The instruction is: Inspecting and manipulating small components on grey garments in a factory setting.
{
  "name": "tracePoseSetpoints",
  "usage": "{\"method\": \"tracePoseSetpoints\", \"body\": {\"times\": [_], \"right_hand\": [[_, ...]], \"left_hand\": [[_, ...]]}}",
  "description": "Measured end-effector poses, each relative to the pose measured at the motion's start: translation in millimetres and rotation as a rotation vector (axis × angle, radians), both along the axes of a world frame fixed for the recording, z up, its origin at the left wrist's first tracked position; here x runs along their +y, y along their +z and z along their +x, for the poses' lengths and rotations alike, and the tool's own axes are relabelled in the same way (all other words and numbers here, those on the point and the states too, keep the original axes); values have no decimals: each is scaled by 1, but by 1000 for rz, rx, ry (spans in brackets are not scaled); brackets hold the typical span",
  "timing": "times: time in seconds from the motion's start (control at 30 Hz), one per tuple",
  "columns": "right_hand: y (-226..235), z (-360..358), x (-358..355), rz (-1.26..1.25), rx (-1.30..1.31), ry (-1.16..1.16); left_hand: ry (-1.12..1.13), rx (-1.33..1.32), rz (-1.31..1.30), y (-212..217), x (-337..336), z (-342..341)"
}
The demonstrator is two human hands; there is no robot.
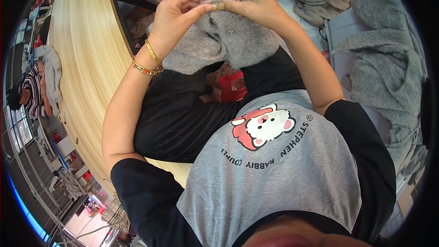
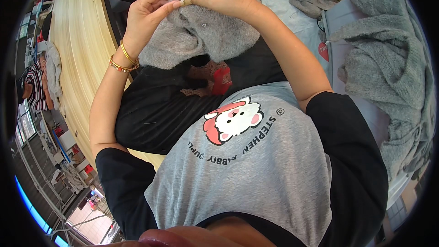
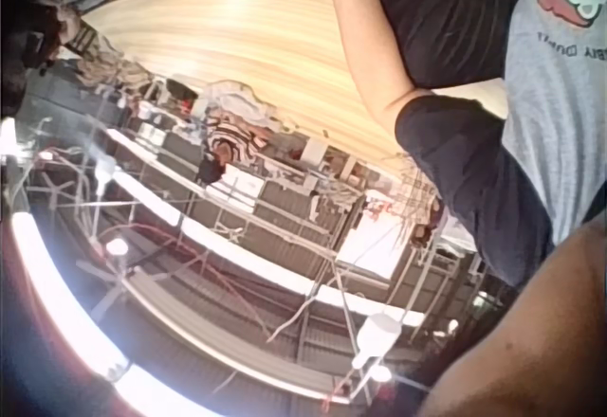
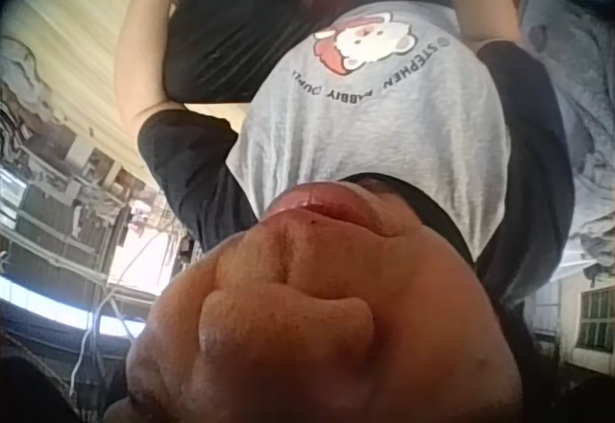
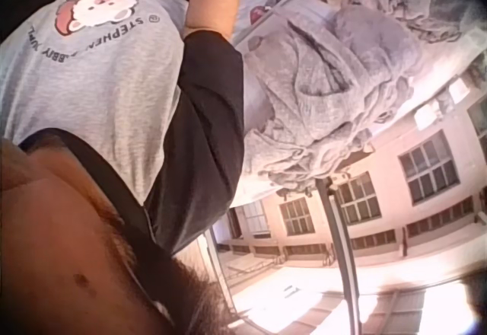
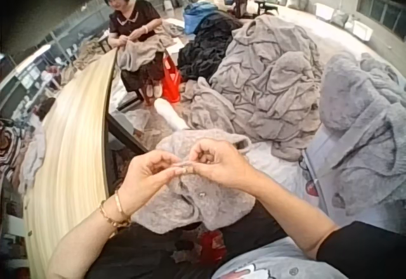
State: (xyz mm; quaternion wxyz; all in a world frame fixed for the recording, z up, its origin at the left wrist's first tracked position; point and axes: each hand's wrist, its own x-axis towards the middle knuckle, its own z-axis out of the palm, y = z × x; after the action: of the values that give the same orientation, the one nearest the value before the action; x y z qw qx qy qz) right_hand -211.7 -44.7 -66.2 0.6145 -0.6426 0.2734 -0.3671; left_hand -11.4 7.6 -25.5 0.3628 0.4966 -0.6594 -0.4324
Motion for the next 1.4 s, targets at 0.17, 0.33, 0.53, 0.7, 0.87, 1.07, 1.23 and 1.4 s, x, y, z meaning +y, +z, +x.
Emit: {"method": "tracePoseSetpoints", "body": {"times": [0.17,0.33,0.53,0.7,0.87,1.07,1.23,1.4], "right_hand": [[6,-3,5,-98,182,-68],[-1,-6,1,1,126,25],[4,-14,0,139,122,77],[-1,-14,-2,156,84,89],[-14,-9,-1,113,37,94],[-23,-11,1,-397,207,1],[-17,-9,3,-655,199,-67],[-17,-8,5,-691,179,-69]], "left_hand": [[-8,59,32,-7,-2,3],[-21,32,45,-14,-3,4],[-16,-65,7,-18,-2,0],[11,-96,-1,-17,-2,-3],[33,-74,-32,-23,-1,-4],[29,-225,-90,-17,0,-2],[6,-279,-225,-24,-2,2],[30,-98,-35,-21,0,-4]]}}
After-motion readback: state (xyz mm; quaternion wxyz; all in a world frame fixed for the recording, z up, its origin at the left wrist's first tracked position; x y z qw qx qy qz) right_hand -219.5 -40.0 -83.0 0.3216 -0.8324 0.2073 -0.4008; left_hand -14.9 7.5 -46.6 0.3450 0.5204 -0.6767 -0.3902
